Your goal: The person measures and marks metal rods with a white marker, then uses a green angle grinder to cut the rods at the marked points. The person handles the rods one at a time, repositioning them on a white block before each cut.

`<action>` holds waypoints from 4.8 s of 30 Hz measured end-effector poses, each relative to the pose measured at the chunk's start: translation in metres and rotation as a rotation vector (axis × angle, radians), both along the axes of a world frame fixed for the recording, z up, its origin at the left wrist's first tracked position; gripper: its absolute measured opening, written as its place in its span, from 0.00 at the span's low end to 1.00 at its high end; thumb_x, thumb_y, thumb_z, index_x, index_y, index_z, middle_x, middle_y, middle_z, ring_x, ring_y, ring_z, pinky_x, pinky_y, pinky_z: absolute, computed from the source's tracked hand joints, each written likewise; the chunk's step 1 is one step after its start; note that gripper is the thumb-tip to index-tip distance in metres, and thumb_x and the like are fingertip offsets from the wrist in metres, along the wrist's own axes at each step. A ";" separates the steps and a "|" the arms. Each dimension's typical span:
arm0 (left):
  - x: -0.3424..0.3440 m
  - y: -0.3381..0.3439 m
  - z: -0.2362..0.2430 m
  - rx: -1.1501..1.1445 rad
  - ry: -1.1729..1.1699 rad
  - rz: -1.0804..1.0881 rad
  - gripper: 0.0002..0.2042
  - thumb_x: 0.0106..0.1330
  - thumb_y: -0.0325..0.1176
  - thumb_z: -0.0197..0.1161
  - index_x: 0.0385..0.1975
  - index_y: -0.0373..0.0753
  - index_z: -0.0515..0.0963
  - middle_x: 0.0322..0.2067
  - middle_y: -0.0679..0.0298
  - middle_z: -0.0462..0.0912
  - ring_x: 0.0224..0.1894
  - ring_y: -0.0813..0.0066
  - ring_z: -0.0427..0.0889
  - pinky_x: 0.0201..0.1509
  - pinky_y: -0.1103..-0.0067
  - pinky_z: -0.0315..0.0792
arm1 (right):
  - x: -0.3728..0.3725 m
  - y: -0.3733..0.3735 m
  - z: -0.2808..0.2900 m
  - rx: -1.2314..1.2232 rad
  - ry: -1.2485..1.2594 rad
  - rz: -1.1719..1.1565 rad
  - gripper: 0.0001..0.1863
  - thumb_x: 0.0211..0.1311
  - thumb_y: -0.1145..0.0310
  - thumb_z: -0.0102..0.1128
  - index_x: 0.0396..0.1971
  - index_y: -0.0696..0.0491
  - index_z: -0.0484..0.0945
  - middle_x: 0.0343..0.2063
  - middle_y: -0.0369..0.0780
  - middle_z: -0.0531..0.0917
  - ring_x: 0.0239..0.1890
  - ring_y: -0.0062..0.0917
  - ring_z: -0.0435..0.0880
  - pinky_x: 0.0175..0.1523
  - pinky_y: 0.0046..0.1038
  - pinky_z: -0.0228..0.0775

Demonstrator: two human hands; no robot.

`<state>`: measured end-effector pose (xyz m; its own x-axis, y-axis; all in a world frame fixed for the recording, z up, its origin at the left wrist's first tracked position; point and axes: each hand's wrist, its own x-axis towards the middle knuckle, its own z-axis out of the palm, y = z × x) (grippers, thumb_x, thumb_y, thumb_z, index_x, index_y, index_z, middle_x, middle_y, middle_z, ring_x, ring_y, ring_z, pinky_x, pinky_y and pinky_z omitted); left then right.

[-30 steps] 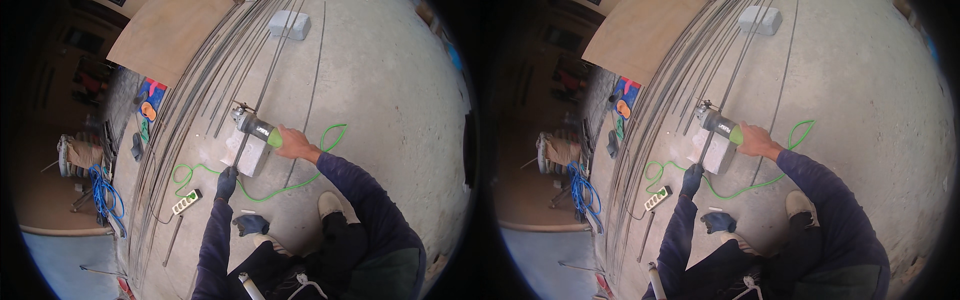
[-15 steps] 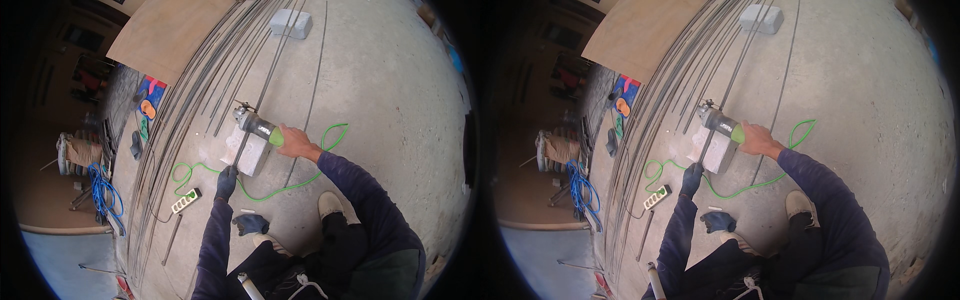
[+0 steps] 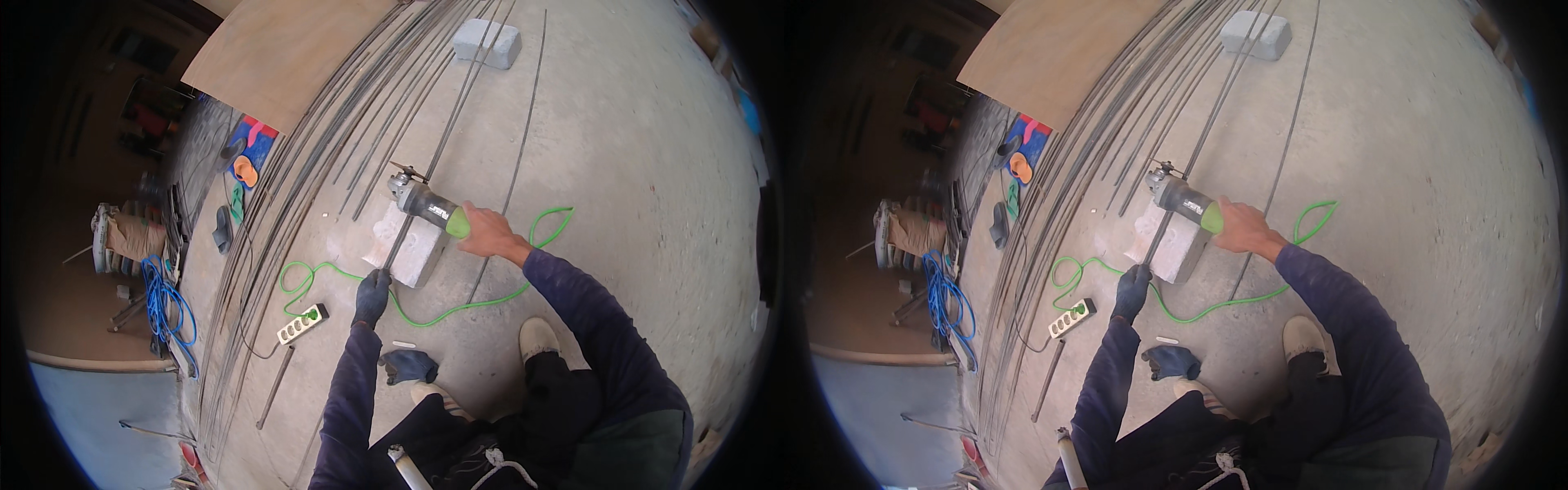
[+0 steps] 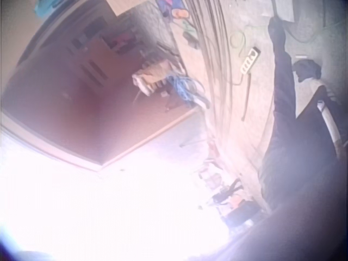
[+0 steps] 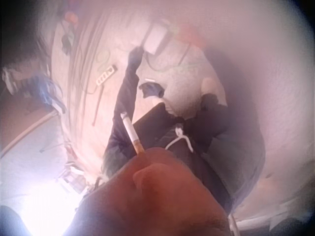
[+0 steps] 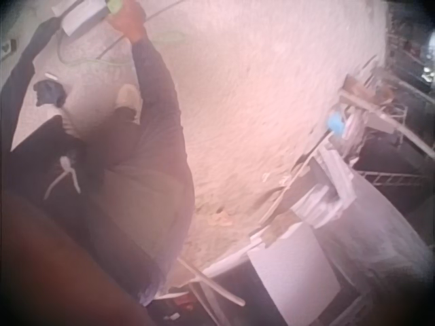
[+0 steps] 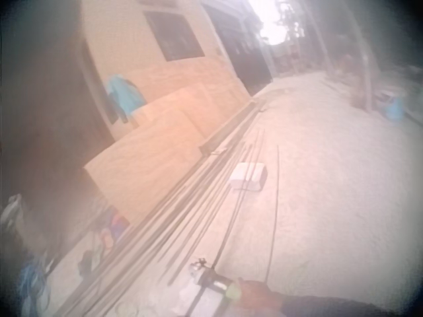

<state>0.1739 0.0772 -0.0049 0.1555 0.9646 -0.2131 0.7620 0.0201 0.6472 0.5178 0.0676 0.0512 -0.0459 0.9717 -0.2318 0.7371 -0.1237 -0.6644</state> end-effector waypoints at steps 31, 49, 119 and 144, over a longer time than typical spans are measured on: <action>0.003 -0.006 0.003 -0.008 0.082 0.057 0.24 0.75 0.52 0.51 0.45 0.35 0.81 0.42 0.43 0.85 0.48 0.42 0.83 0.51 0.59 0.74 | 0.000 0.008 0.009 -0.077 -0.061 0.016 0.34 0.46 0.60 0.71 0.52 0.57 0.70 0.40 0.55 0.85 0.46 0.52 0.85 0.51 0.47 0.78; 0.005 -0.006 0.005 -0.004 0.109 0.056 0.24 0.75 0.53 0.50 0.46 0.36 0.81 0.42 0.43 0.85 0.48 0.41 0.83 0.50 0.57 0.74 | 0.000 0.012 0.002 -0.080 -0.065 0.000 0.34 0.42 0.59 0.73 0.50 0.61 0.72 0.37 0.55 0.85 0.45 0.52 0.85 0.51 0.45 0.78; 0.005 -0.006 0.005 -0.013 0.113 0.066 0.24 0.75 0.53 0.51 0.47 0.36 0.81 0.43 0.43 0.85 0.50 0.41 0.83 0.52 0.58 0.74 | 0.001 0.017 0.012 -0.142 -0.029 -0.003 0.37 0.41 0.57 0.74 0.52 0.60 0.73 0.42 0.55 0.85 0.49 0.49 0.85 0.54 0.42 0.77; 0.004 -0.007 0.004 0.008 0.100 0.051 0.24 0.75 0.53 0.50 0.46 0.36 0.80 0.41 0.42 0.85 0.48 0.41 0.83 0.50 0.57 0.74 | 0.001 0.017 0.014 -0.129 -0.038 -0.001 0.37 0.41 0.56 0.74 0.51 0.60 0.73 0.41 0.55 0.84 0.48 0.50 0.85 0.54 0.42 0.77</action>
